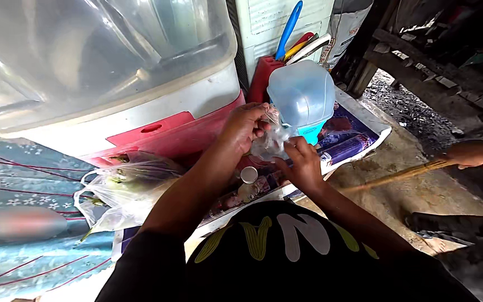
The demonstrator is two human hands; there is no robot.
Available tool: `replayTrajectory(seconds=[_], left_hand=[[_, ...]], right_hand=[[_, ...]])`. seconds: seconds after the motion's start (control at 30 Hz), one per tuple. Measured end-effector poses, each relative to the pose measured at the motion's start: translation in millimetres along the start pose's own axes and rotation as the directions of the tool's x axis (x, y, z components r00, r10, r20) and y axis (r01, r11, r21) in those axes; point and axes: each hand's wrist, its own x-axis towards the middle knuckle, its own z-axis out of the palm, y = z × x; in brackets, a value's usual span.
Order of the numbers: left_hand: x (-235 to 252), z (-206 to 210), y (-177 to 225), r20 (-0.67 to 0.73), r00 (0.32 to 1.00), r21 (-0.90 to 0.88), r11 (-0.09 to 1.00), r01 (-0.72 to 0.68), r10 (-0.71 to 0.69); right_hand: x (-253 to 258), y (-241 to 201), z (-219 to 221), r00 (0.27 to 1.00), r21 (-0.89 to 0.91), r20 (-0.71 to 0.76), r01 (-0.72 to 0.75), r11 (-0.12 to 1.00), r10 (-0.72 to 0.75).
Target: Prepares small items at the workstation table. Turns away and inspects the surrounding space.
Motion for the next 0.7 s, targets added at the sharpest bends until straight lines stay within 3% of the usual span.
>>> replayTrajectory(seconds=[0.1, 0.2, 0.3, 0.4, 0.53, 0.7], left_hand=[[-2, -5, -1, -0.026, 1.000, -0.009, 1.000, 0.009, -0.009], [-2, -13, 3, -0.045, 0.999, -0.022, 1.000, 0.007, -0.008], [-3, -19, 9, -0.046, 0.999, -0.014, 1.000, -0.007, 0.006], [-3, -26, 14, -0.021, 0.999, -0.013, 1.000, -0.027, 0.027], [-4, -27, 15, -0.012, 1.000, -0.034, 0.999, -0.025, 0.024], [-4, -21, 1, -0.039, 0.999, 0.032, 0.999, -0.029, 0.030]], right_hand=[[-15, -6, 14, 0.982, -0.019, 0.095, 0.164, 0.986, -0.161], [-48, -4, 24, 0.911, 0.017, 0.337, 0.248, 0.969, -0.239], [-72, 2, 21, 0.835, 0.042, 0.535, 0.124, 0.991, -0.127], [-79, 9, 1, 0.747, -0.003, 0.651, -0.177, 0.984, 0.136], [-91, 41, -26, 0.791, 0.006, 0.489, -0.424, 0.906, 0.367], [-86, 85, -67, 0.860, 0.123, 0.241, -0.486, 0.865, 0.449]])
